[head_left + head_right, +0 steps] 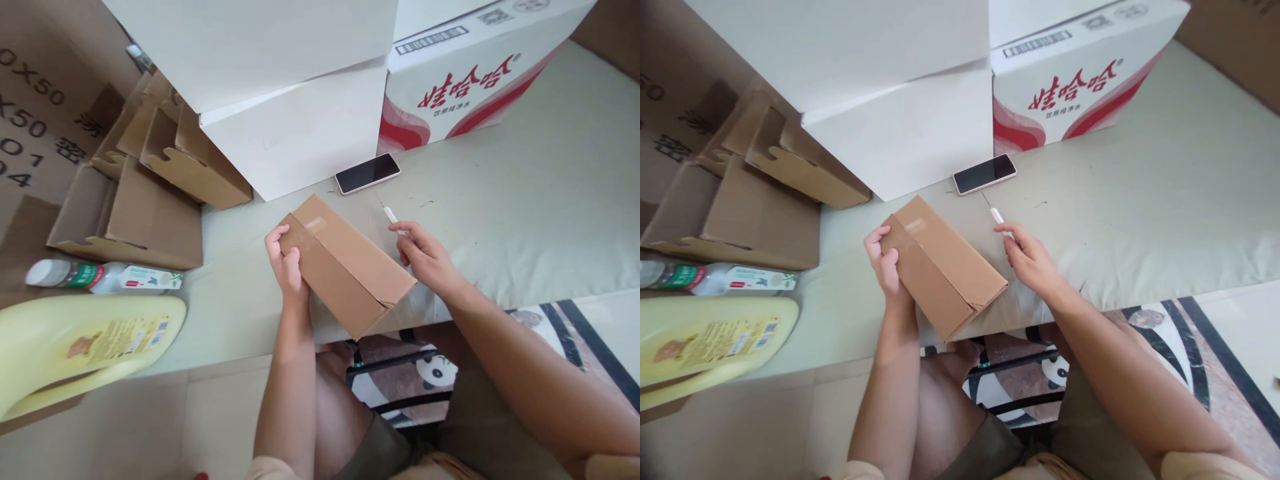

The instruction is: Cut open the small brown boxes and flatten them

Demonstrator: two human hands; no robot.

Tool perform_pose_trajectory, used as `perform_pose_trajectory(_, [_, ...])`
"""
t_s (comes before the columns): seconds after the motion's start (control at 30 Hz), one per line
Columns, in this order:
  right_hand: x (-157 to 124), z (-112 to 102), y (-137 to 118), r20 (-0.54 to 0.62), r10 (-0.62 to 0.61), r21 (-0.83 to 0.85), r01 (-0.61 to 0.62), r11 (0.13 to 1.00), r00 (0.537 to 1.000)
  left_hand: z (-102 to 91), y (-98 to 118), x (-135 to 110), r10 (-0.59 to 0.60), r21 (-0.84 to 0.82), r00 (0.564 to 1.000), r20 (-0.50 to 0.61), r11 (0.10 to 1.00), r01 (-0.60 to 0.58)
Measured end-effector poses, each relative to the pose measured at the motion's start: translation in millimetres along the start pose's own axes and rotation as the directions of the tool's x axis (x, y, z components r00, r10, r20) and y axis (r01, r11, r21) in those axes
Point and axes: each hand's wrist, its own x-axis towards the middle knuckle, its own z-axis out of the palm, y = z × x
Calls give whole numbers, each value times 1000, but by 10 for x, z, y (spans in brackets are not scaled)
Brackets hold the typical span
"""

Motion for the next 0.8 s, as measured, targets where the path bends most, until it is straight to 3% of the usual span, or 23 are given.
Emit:
perform_pose_trajectory(0.17, [-24,9,-57,64,1,33,-3,999,998,-1,5,-9,-15,-9,999,31,1000,16])
perform_pose_trajectory(0.43, [-50,22,-74,186,15,-128,9,992,982,35,-6,-10,-49,-38,998,29,998,50])
perform_pose_trajectory(0.8, [-36,63,-16,192,19,-104,1,995,981,106,-56,-26,-73,-118,994,80,990,82])
